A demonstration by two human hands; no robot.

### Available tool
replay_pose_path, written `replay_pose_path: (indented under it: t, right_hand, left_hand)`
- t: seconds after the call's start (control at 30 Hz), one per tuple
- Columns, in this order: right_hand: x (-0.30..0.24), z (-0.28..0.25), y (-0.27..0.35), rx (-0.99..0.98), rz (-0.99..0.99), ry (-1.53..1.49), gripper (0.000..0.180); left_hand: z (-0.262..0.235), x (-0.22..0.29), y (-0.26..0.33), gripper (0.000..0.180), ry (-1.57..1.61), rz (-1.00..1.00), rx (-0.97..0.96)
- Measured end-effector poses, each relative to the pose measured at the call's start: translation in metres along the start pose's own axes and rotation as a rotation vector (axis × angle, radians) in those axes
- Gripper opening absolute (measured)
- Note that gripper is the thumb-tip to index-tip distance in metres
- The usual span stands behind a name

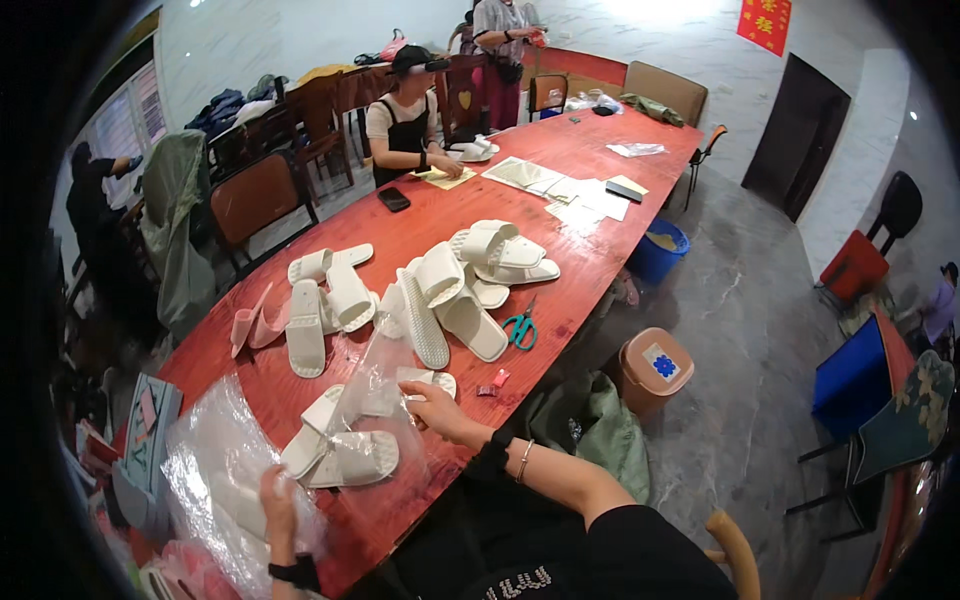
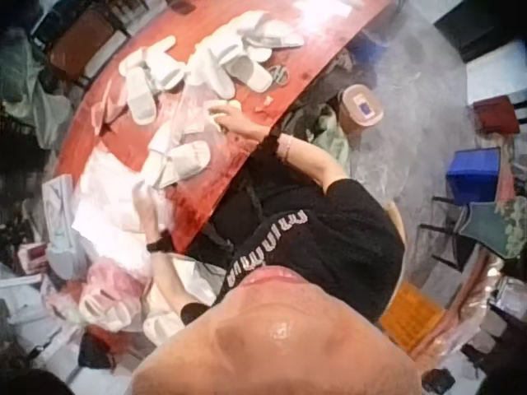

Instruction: Packing pairs of white slippers into clear plastic bags and placing them into a larger transport sack.

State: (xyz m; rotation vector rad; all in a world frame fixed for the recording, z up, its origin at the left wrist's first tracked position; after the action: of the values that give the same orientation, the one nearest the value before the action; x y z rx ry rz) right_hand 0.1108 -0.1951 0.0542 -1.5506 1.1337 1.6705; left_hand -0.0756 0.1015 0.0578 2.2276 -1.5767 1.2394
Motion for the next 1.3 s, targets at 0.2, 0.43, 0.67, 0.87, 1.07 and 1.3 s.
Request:
replay_pose_path:
  t: [0.2, 0.43, 0.67, 0.87, 1.07, 1.3]
  right_hand:
    - [0.014, -0.019, -0.005, 0.058, -0.018, -0.142, 0.04]
    - [0.065, -0.042, -0.01, 0.059, 0.116, -0.357, 0.038]
    - [0.063, -0.06, -0.009, 0.061, 0.1, -0.238, 0.033]
    - [0.049, -0.061, -0.003, 0.034, 0.094, -0.182, 0.051]
    - [-0.015, -0.034, 0.052, 0.105, -0.804, 1.0, 0.065]
    - [-0.039, -0.031, 0.087, -0.21, -1.096, 1.161, 0.013]
  left_hand:
    - [0.138, 0.153, 0.028, 0.078, -0.089, 0.416, -0.306]
    - [0.195, 0.13, 0.07, 0.089, -0.292, 0.31, -0.373]
    - [0.193, 0.1, 0.058, 0.063, -0.43, 0.333, -0.22]
    - [0.201, 0.086, 0.038, 0.015, -0.464, 0.384, -0.211]
    - [0.177, 0.108, 0.016, 0.011, -0.11, 0.17, -0.136]
    - [0.154, 0.129, 0.01, 0.012, 0.648, -0.04, -0.504]
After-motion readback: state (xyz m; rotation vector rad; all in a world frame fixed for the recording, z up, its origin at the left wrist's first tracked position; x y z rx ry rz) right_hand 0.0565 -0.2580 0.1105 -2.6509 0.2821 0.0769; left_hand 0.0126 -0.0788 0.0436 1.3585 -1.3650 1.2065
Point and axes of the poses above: each hand's wrist, its own y-axis away from the middle knuckle, its own z-axis out of the palm, x = y × z, the point moved 7 cm from there along -y, towards the middle knuckle, and after that the axes turned 3 degrees about x, right-handed, at the moved point
